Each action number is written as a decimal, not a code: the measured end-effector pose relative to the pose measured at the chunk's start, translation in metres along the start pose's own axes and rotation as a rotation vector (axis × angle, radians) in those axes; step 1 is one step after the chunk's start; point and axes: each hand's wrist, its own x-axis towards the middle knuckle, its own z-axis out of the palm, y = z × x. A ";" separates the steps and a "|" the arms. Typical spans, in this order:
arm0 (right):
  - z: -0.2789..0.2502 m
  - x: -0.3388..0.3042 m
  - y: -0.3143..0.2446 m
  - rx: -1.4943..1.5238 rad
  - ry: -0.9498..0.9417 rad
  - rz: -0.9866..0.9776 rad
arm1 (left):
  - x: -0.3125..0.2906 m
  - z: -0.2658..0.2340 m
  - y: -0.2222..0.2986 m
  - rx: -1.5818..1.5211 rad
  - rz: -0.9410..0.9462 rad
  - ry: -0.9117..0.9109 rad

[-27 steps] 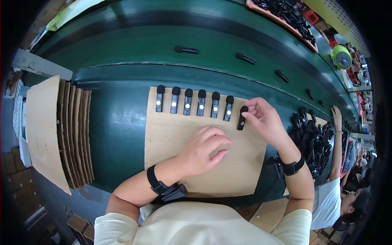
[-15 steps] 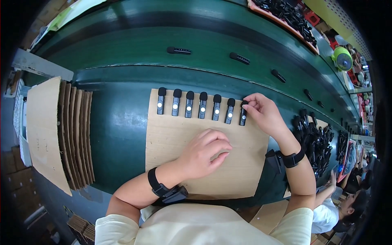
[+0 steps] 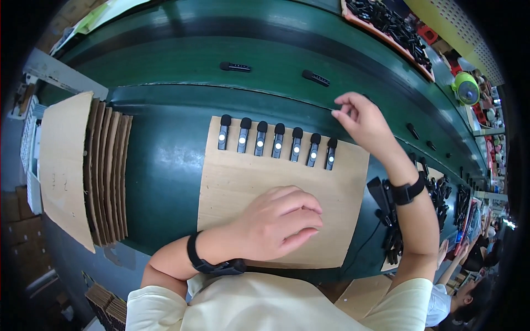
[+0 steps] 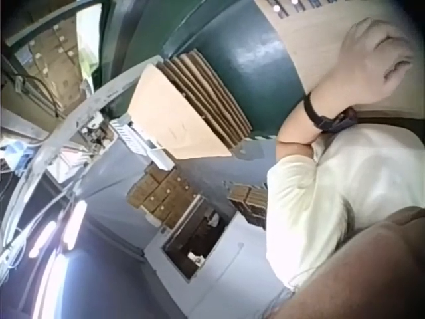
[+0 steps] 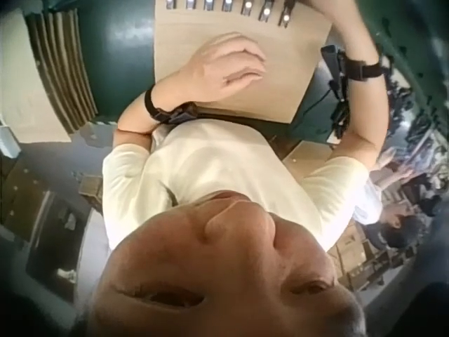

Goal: The person picks up a microphone and a receiver, presses them together, and places the assembled unit onto a cardboard sheet. After filling the sheet, the person sets it aside and takes a new cardboard sheet from a stack to repeat the process.

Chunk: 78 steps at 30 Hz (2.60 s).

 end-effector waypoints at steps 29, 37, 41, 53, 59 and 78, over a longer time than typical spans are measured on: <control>0.005 -0.132 -0.035 0.854 0.069 0.163 | 0.024 -0.181 -0.147 0.407 -0.450 0.349; 0.052 -0.182 -0.059 0.909 0.250 0.099 | -0.027 -0.083 -0.022 -0.005 -0.420 0.428; 0.057 -0.177 -0.072 0.953 0.245 0.047 | -0.042 -0.054 0.003 -0.165 -0.331 0.344; 0.066 -0.182 -0.081 0.799 0.314 -0.139 | -0.050 -0.029 0.023 -0.294 -0.304 0.216; 0.061 -0.180 -0.080 0.734 0.296 -0.184 | -0.048 -0.029 0.023 -0.304 -0.279 0.205; 0.064 -0.184 -0.082 1.009 0.439 -0.169 | -0.030 -0.030 0.017 -0.030 -0.146 0.116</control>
